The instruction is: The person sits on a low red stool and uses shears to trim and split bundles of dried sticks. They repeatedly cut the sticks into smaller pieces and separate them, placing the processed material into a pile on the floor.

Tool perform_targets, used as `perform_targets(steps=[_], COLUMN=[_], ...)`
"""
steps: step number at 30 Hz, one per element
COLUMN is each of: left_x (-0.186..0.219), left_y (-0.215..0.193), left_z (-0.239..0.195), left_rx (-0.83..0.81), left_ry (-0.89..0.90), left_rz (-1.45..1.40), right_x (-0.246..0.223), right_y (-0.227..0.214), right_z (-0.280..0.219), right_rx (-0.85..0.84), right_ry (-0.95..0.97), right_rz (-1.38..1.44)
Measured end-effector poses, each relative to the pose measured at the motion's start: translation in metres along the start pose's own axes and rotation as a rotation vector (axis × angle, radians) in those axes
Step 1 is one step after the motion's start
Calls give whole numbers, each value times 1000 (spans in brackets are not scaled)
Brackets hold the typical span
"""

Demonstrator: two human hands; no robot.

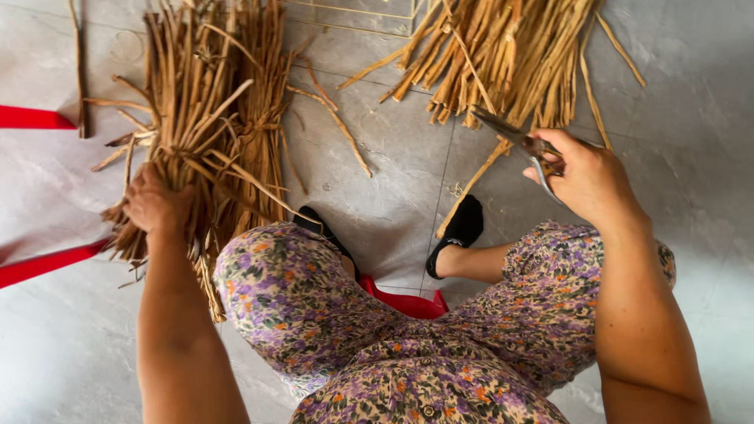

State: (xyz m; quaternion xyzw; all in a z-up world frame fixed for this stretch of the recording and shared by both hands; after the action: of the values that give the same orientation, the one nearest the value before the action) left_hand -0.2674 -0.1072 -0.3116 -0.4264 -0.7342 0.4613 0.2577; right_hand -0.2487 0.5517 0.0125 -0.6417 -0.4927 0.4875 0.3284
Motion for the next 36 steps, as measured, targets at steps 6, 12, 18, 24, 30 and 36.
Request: perform_targets(steps=[6, 12, 18, 24, 30, 36], left_x=[-50, -98, -132, -87, 21, 90], left_y=[-27, -54, -103, -130, -40, 32], left_z=[-28, -54, -93, -114, -100, -71], left_rx=[318, 463, 662, 915, 318, 251], left_ry=[134, 147, 61, 156, 605, 641], left_rz=[-135, -191, -231, 88, -368, -303], right_x=[19, 21, -3, -5, 1, 15], right_y=[25, 21, 9, 3, 7, 35], right_z=[3, -2, -25, -30, -23, -20], right_rx=[-209, -196, -171, -136, -116, -250], right_ry=[57, 44, -61, -74, 0, 36], right_rz=[-119, -101, -12, -17, -31, -126])
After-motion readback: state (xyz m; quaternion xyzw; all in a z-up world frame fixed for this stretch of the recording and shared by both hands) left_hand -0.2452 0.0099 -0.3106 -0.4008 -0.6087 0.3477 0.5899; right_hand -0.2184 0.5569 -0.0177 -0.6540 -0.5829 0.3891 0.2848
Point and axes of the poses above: each hand's wrist, its own z-axis towards the middle knuckle, its own y-axis out of the palm, x = y × z, the point moved 4 cm from there along z, towards the middle knuckle, and after that the axes turned 6 degrees about -x, right-handed, at the moved point
